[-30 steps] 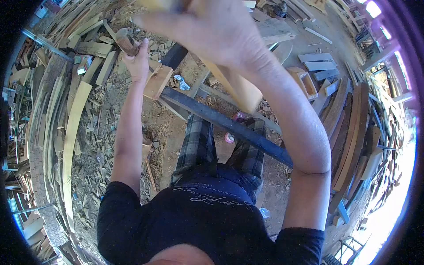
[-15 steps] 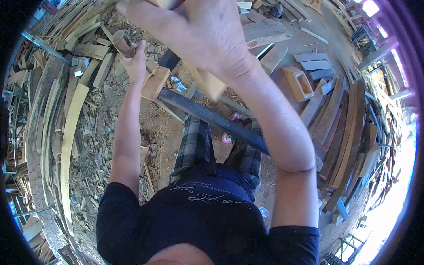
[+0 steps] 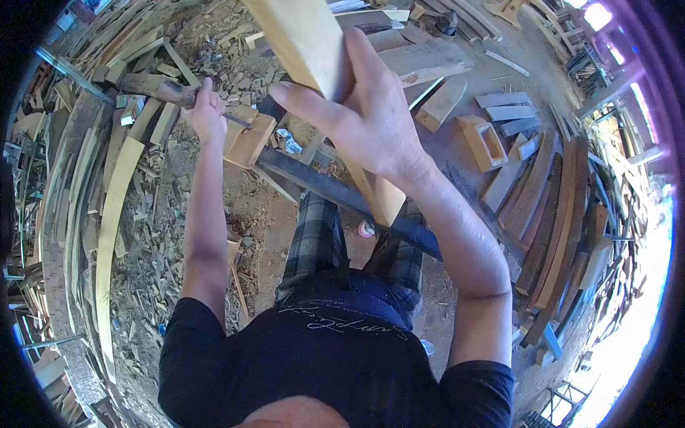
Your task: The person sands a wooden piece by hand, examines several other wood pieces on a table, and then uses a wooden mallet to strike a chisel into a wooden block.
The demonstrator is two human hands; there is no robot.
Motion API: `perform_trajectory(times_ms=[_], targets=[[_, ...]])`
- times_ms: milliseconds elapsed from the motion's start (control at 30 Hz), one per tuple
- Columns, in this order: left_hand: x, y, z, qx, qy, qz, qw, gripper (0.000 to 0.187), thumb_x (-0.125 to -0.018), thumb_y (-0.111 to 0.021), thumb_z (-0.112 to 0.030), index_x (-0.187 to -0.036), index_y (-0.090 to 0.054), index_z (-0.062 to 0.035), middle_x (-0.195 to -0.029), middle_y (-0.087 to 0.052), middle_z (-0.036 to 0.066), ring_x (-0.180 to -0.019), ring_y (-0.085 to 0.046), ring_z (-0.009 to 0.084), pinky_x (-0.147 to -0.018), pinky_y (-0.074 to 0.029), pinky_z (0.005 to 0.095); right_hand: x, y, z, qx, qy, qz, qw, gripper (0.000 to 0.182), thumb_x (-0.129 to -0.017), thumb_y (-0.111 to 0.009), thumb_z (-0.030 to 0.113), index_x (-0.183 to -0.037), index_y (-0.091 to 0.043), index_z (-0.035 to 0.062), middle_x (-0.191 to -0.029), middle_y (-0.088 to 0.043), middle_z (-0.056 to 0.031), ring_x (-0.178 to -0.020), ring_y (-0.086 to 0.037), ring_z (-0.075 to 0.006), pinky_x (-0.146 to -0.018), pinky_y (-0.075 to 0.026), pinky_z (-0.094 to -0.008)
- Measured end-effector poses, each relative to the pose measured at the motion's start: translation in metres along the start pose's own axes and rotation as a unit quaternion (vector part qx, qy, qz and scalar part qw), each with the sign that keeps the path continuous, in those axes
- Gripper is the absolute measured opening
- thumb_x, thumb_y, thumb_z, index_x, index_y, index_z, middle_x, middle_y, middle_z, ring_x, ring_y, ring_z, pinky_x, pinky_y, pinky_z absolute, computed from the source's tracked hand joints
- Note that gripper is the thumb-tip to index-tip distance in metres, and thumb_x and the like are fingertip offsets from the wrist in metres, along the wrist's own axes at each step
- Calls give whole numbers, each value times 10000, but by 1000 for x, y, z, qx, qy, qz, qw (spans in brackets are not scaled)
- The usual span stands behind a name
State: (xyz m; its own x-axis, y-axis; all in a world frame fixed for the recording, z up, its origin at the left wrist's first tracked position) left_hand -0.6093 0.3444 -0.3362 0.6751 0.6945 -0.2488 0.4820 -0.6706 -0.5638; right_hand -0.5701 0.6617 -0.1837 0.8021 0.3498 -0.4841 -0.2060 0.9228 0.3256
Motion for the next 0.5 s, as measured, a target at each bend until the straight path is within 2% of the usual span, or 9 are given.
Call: perform_trajectory(times_ms=[67, 233, 433, 500], targets=[[-4, 0, -14, 15, -41, 14, 999, 297, -853, -684, -62, -713, -426, -107, -528, -426, -32, -384, -338, 56, -367, -240, 241, 14, 0, -18, -4, -28, 0, 1000, 518, -778, -774, 382, -982, -502, -8, -767, -582, -89, -697, -578, -136, -627, -469, -300], [0, -15, -19, -52, -59, 34, 996, 297, -861, -691, -76, -724, -433, -126, -537, -437, -43, -399, -369, 36, -366, -267, 223, 37, -7, -53, 21, -97, 22, 995, 482, -792, -767, 333, -1000, -501, -9, -782, -588, -89, -727, -581, -128, -669, -477, -301], [4, -22, -6, -93, -52, 44, 993, 296, -863, -699, -83, -703, -450, -103, -543, -436, -29, -419, -365, 52, -388, -283, 232, 42, -7, -55, 31, -89, 16, 995, 527, -783, -764, 360, -1041, -493, -11, -796, -602, -112, -749, -609, -152, -688, -486, -311], [2, -20, -3, -89, -58, 39, 994, 287, -831, -743, -121, -725, -476, -117, -582, -480, -43, -422, -409, 36, -381, -305, 205, 42, -6, -55, 28, -93, 15, 995, 531, -776, -767, 369, -1025, -496, -14, -795, -603, -117, -743, -610, -156, -682, -487, -312]])
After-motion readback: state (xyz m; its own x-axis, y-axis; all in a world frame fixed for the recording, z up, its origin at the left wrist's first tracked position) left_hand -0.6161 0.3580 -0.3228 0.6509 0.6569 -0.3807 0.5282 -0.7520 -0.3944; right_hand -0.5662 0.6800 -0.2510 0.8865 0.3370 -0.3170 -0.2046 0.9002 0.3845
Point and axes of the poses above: each hand's wrist, its own x-axis away from the middle knuckle, its own y-axis out of the back of the hand, z = x × y, the point moved 10 cm from there along -x, towards the middle knuckle
